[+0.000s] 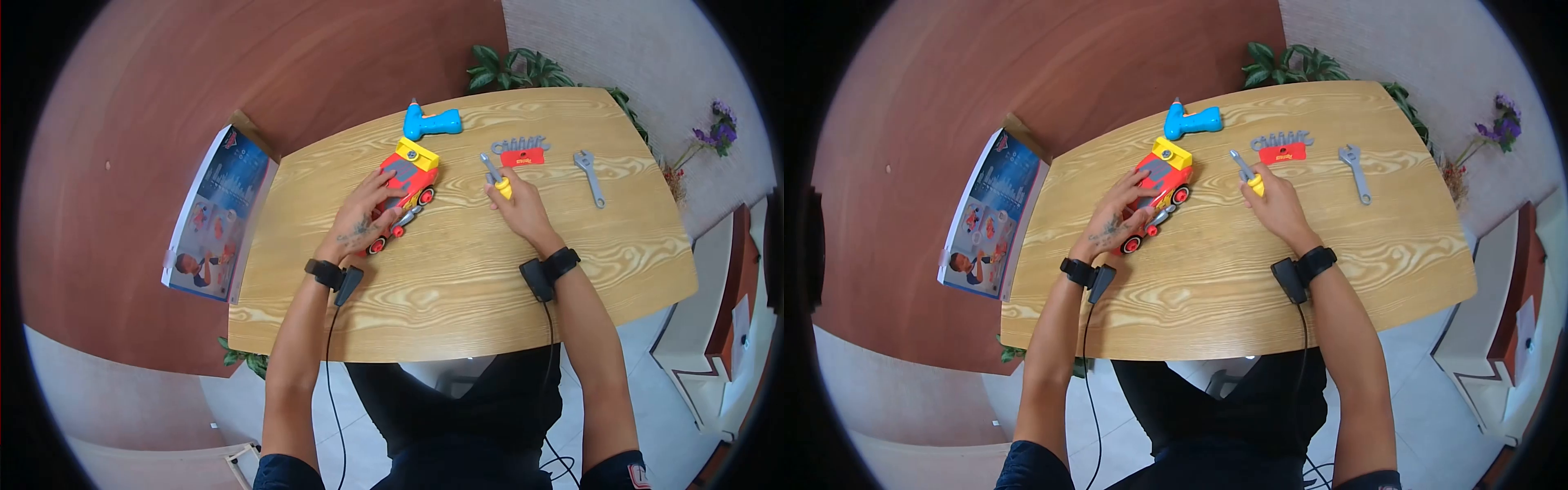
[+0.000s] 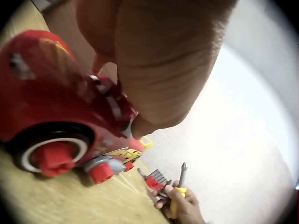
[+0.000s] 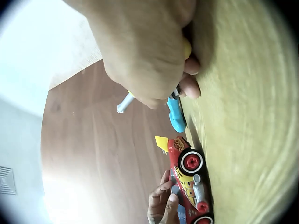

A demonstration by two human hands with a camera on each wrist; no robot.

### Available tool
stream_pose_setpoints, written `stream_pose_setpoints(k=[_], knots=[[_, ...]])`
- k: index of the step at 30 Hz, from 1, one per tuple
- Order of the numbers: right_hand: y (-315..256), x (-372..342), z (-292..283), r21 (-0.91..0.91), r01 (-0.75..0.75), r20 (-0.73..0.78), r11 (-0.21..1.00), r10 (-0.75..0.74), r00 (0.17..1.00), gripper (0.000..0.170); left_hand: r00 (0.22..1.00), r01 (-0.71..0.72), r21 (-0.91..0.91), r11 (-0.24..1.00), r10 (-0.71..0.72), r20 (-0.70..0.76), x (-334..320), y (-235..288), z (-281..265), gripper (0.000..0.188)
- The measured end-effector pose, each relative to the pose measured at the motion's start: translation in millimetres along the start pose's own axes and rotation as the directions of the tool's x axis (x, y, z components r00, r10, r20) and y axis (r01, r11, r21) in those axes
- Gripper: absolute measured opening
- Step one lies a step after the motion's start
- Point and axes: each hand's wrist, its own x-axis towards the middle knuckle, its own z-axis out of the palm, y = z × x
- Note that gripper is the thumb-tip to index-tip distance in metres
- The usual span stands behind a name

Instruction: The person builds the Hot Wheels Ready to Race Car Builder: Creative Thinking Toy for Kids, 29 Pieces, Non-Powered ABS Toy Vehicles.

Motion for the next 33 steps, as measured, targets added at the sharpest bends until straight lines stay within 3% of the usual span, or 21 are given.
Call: stream_pose_setpoints(k=[1, 4, 5, 7, 9, 12, 14, 19, 21, 23, 24, 28, 30, 31, 33], knots=[[-3, 0, 1, 0.022, 0.003, -0.018, 1.0, -0.003, 1.0, 0.032, 1.0, 0.0, 0.002, 1.0, 0.0, 0.003, -3, -1, 1, 0.037], [-7, -1, 3, 0.04, -0.022, -0.025, 0.999, 0.023, 0.999, 0.031, 0.991, 0.132, 0.297, 0.946, -0.124, -0.045, -3, 14, 10, 0.052], [-9, 1, 2, 0.036, -0.049, -0.019, 0.998, 0.049, 0.999, 0.031, 0.991, 0.133, 0.294, 0.946, -0.124, -0.05, 1, 24, 13, 0.052], [-4, 0, 3, 0.049, -0.042, -0.022, 0.998, 0.043, 0.999, 0.031, 0.934, 0.341, 0.478, 0.81, -0.348, -0.077, 9, 49, 16, 0.059], [-3, 4, 4, 0.073, -0.032, -0.019, 0.997, 0.034, 0.999, 0.03, 0.932, 0.34, 0.546, 0.766, -0.352, -0.086, 14, 45, 20, 0.061], [8, 3, 5, 0.056, -0.007, -0.048, 0.998, 0.01, 0.999, 0.029, 0.937, 0.351, 0.43, 0.832, -0.31, -0.164, 17, 37, 24, 0.057], [11, 5, 4, -0.132, 0.157, -0.113, 0.979, -0.172, 0.979, 0.027, 0.935, 0.354, 0.444, 0.823, -0.302, -0.187, 19, 31, 26, 0.06], [2, 3, 5, -0.086, 0.097, -0.108, 0.992, -0.106, 0.988, 0.033, 0.906, 0.423, 0.468, 0.776, -0.356, -0.228, 18, 33, 24, 0.068], [-2, 1, 4, -0.065, 0.085, -0.141, 0.994, -0.094, 0.986, 0.036, 0.918, 0.38, 0.545, 0.747, -0.235, -0.319, 16, 24, 30, 0.07], [-3, 1, -1, -0.043, -0.06, 0.006, 0.997, 0.06, 0.998, 0.042, 0.93, 0.337, 0.525, 0.781, -0.188, -0.316, 10, 21, 31, 0.071], [-2, 0, -1, -0.042, -0.065, 0.001, 0.997, 0.065, 0.998, 0.042, 0.935, 0.301, 0.502, 0.811, -0.147, -0.324, 8, 24, 32, 0.073], [9, 2, 4, -0.006, 0.016, -0.039, 1.0, -0.016, 0.999, 0.042, 0.968, 0.181, 0.531, 0.827, -0.054, -0.246, 3, 58, 26, 0.075], [3, 0, 3, 0.003, 0.053, -0.06, 0.999, -0.052, 0.997, 0.041, 0.987, 0.159, 0.438, 0.885, -0.153, -0.051, 7, 69, 19, 0.075], [1, -2, 1, 0.007, 0.056, -0.068, 0.998, -0.056, 0.996, 0.04, 0.987, 0.16, 0.438, 0.884, -0.154, -0.05, 11, 70, 17, 0.075], [-1, -3, 1, 0.011, 0.057, -0.079, 0.998, -0.056, 0.995, 0.039, 0.966, 0.174, 0.478, 0.861, -0.243, 0.085, 21, 73, 12, 0.076]])
